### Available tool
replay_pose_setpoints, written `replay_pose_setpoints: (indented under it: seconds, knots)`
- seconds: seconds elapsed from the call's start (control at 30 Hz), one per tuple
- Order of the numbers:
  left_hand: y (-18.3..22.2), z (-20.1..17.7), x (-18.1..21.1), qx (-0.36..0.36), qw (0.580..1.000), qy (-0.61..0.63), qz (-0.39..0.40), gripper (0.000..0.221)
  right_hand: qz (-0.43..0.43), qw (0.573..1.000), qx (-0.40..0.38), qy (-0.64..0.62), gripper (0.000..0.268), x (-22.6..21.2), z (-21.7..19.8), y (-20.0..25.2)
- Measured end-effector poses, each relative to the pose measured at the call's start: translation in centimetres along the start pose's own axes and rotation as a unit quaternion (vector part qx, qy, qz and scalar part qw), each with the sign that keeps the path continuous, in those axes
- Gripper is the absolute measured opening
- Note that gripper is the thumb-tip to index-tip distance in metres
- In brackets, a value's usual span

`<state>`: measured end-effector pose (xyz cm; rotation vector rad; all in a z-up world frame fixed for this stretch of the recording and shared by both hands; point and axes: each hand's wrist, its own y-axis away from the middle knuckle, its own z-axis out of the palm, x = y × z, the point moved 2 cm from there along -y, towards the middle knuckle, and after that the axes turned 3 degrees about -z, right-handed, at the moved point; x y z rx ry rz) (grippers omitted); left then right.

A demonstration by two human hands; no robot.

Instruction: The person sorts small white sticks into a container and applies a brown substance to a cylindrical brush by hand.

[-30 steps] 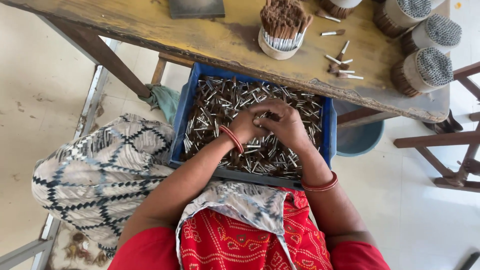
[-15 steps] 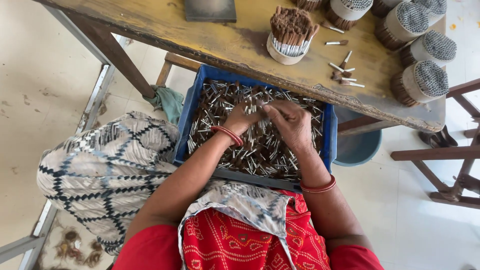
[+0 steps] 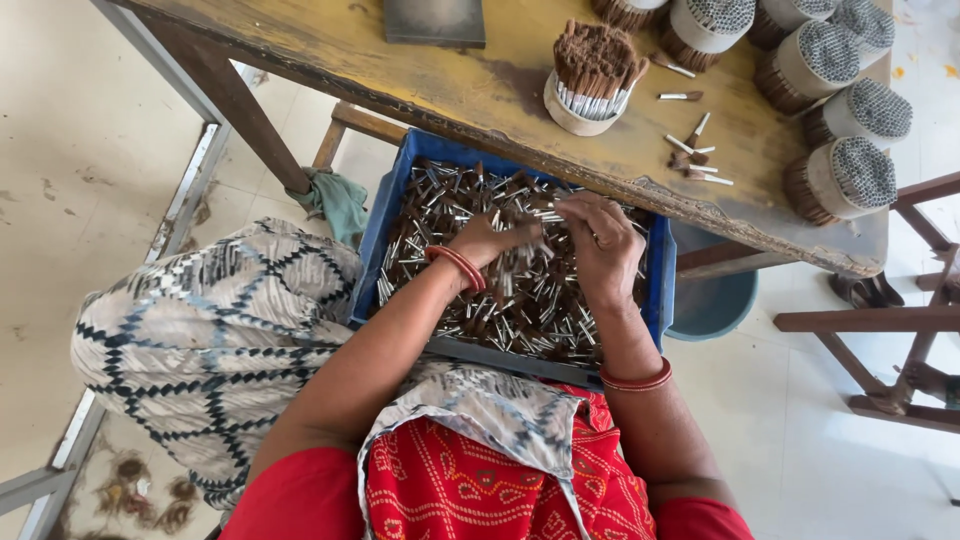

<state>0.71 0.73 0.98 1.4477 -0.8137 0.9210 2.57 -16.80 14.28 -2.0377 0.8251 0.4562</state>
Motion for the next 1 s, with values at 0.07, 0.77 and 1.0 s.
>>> replay_pose_setpoints:
  seconds: [0.07, 0.77, 1.0]
  knots:
    - [4.0, 0.0, 3.6, -0.019, 0.993, 0.108, -0.049, 0.082, -0.036, 0.998, -0.051, 0.002, 0.014, -0.7, 0.6, 0.3]
    - [1.9, 0.2, 1.4, 0.008, 0.995, 0.078, 0.064, 0.065, -0.017, 0.999, -0.051, 0.011, 0.019, 0.1, 0.9, 0.4]
    - [2.5, 0.0, 2.5, -0.052, 0.963, 0.263, 0.028, 0.067, -0.068, 0.980, -0.178, -0.055, 0.052, -2.2, 1.0, -0.5]
